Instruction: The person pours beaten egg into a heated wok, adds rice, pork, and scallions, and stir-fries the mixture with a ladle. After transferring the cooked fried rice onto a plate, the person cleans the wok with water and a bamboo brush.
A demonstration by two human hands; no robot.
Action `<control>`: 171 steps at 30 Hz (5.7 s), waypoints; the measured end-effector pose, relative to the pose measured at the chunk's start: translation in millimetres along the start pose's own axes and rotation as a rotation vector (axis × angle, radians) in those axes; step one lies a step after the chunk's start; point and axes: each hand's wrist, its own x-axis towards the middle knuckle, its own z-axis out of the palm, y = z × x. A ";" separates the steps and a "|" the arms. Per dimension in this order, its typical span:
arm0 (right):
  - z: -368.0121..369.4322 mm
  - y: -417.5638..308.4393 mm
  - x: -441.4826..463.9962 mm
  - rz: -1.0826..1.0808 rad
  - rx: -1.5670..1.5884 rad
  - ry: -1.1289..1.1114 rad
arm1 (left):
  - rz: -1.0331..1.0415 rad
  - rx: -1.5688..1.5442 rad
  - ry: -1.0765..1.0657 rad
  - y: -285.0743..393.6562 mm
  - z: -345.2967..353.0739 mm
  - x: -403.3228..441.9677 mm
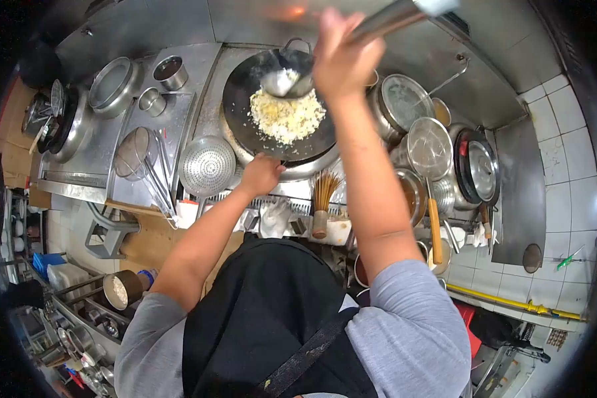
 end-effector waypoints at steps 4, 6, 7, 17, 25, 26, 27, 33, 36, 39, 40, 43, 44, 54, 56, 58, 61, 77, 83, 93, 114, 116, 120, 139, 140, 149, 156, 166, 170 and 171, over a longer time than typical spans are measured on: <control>-3.6 90.6 -70.0 0.495 0.238 -0.124 | -0.035 -0.018 -0.056 11.4 -18.5 2.9; -10.4 60.6 -61.9 0.473 0.194 -0.145 | -0.065 -0.013 -0.078 10.7 -14.0 0.1; -13.4 44.4 -62.7 0.374 0.104 -0.148 | -0.096 -0.021 -0.064 8.9 -10.7 1.2; -76.9 124.8 10.1 0.440 0.058 0.410 | -0.107 -0.026 -0.062 3.7 -5.7 2.5; 25.7 37.5 -44.9 0.419 0.424 -0.073 | -0.113 -0.015 -0.027 14.3 -5.1 1.7; 20.4 26.8 -57.7 0.338 0.359 -0.133 | -0.140 -0.029 -0.030 16.3 -7.6 1.1; 19.3 45.1 -75.5 0.335 0.474 -0.179 | -0.140 0.040 -0.020 14.3 -0.3 1.6; -52.2 134.5 8.7 0.642 0.346 0.456 | -0.127 0.033 -0.060 13.6 -10.5 0.6; -27.3 129.4 -30.5 0.460 0.178 0.382 | -0.096 0.032 -0.065 11.3 -9.0 2.1; 5.4 146.1 -80.3 0.390 0.146 0.029 | -0.114 0.028 -0.077 14.3 -13.9 2.3; 19.3 135.7 -64.0 0.409 0.104 -0.062 | -0.090 0.021 -0.044 4.9 -1.6 3.6; 37.9 53.3 -40.7 0.483 0.337 -0.151 | -0.136 0.050 -0.061 8.6 -1.6 2.9; 31.6 19.2 -43.4 0.474 0.294 -0.173 | -0.154 0.058 -0.067 9.4 -0.5 5.4; -55.9 131.8 -15.4 0.519 -0.185 0.468 | -0.150 0.007 0.007 14.5 -3.0 5.1; -27.8 130.1 -63.8 0.558 0.009 0.355 | -0.143 0.010 0.035 20.3 -3.7 -0.5; -26.6 119.7 -69.0 0.670 0.197 0.344 | -0.171 -0.024 0.068 28.6 -9.8 -11.7; -42.8 57.8 -13.0 0.892 0.392 -0.065 | -0.116 -0.038 0.145 82.9 -56.2 -54.2; -31.3 -49.5 22.1 0.411 0.272 0.110 | -0.205 -0.147 -0.519 91.1 -81.4 -132.3; 4.4 14.2 -69.5 0.326 -0.113 0.066 | -0.157 -0.161 -0.132 75.7 -83.8 -38.7; -19.2 -56.9 17.9 0.432 0.260 0.158 | -0.078 -0.152 -0.379 90.9 -107.8 -114.2; 12.1 73.4 -64.3 0.203 -0.125 0.200 | -0.034 -0.064 -0.066 33.1 -9.4 -68.8; -3.8 44.6 -33.9 0.268 0.032 0.200 | -0.127 -0.079 -0.275 34.6 -13.6 -96.1; -18.2 -25.1 22.8 0.482 0.190 0.245 | -0.112 -0.255 -0.447 69.4 -74.1 -138.7; -11.0 -40.6 4.7 0.248 0.178 0.081 | -0.089 -0.058 -0.021 11.4 -38.3 -20.9; -4.9 -66.6 15.1 0.249 0.171 0.106 | -0.102 -0.061 -0.014 5.5 -34.1 -8.7; -12.0 88.6 -123.4 0.331 0.273 0.017 | -0.029 0.020 -0.026 1.8 -19.5 2.3; -16.6 96.0 -117.4 0.327 0.258 -0.110 | -0.031 0.085 -0.130 2.6 -25.6 6.0; 25.6 27.8 -57.9 0.254 0.186 -0.109 | -0.032 0.074 -0.115 -3.1 -12.3 2.1; 16.5 115.7 -89.9 0.272 0.018 -0.256 | -0.116 0.082 -0.137 1.5 -11.3 -0.9; 5.4 121.9 -71.8 0.279 -0.063 -0.226 | -0.136 0.038 -0.134 4.1 -17.2 2.3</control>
